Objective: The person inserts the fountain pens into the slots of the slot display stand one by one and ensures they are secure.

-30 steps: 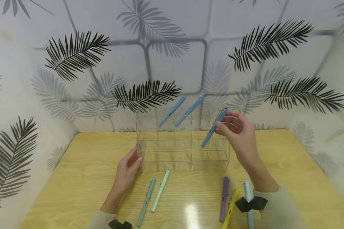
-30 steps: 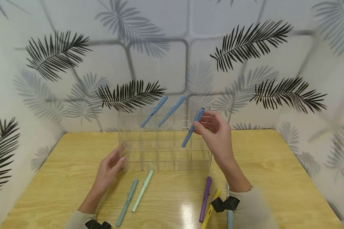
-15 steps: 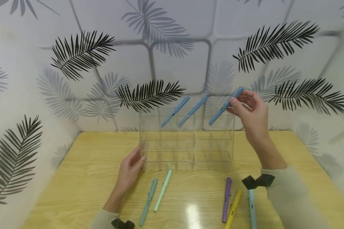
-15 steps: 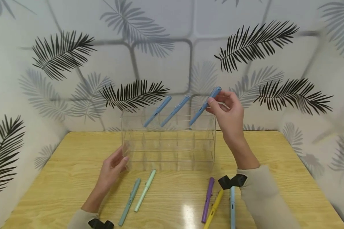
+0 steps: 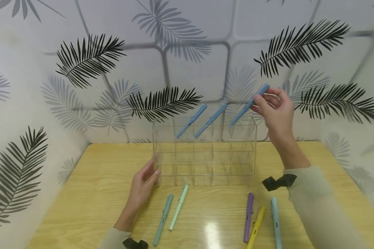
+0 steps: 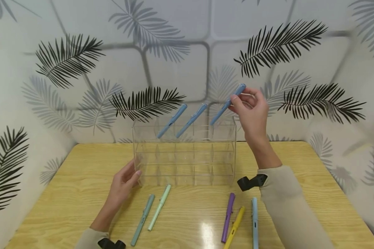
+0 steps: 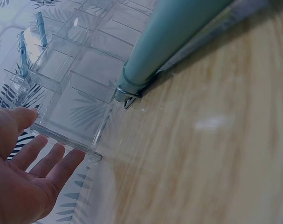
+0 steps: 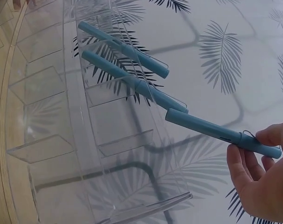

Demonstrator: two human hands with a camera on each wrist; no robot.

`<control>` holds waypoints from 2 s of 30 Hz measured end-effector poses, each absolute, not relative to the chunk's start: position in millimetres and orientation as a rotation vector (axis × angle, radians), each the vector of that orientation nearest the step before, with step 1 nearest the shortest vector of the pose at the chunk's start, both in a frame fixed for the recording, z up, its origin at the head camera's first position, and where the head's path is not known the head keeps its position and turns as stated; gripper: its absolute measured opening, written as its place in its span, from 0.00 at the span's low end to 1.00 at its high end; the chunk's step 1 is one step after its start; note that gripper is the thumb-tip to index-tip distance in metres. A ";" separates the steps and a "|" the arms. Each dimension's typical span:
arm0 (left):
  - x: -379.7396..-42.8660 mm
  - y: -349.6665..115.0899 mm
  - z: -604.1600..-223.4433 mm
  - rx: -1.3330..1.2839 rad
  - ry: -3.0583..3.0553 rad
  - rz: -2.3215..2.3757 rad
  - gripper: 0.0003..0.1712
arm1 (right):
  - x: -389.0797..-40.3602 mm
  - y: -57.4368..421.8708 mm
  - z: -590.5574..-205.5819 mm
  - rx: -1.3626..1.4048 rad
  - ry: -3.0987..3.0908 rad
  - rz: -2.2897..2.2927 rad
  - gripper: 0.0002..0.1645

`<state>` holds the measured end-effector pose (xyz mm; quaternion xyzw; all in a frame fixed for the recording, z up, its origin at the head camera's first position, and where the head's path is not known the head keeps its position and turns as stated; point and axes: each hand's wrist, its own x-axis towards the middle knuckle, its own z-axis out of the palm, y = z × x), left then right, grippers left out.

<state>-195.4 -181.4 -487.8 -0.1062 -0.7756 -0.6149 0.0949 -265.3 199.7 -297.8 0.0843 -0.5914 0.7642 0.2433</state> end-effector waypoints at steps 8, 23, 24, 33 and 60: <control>-196.5 -180.1 -488.3 -0.304 -2.300 -1.819 0.31 | -274.4 195.8 -295.6 0.229 -1.638 2.103 0.15; -195.9 -181.5 -487.4 -0.292 -2.320 -1.835 0.32 | -282.6 180.6 -317.2 0.235 -1.862 2.074 0.10; -195.7 -181.1 -487.4 -0.286 -2.320 -1.835 0.32 | -283.0 179.9 -317.3 0.226 -1.895 2.059 0.10; -196.9 -169.8 -491.1 -0.324 -2.306 -1.877 0.32 | -279.0 192.1 -308.3 0.095 -2.280 1.806 0.18; -195.6 -182.0 -489.4 -0.315 -2.307 -1.840 0.32 | -286.4 203.4 -300.7 0.089 -2.453 1.924 0.18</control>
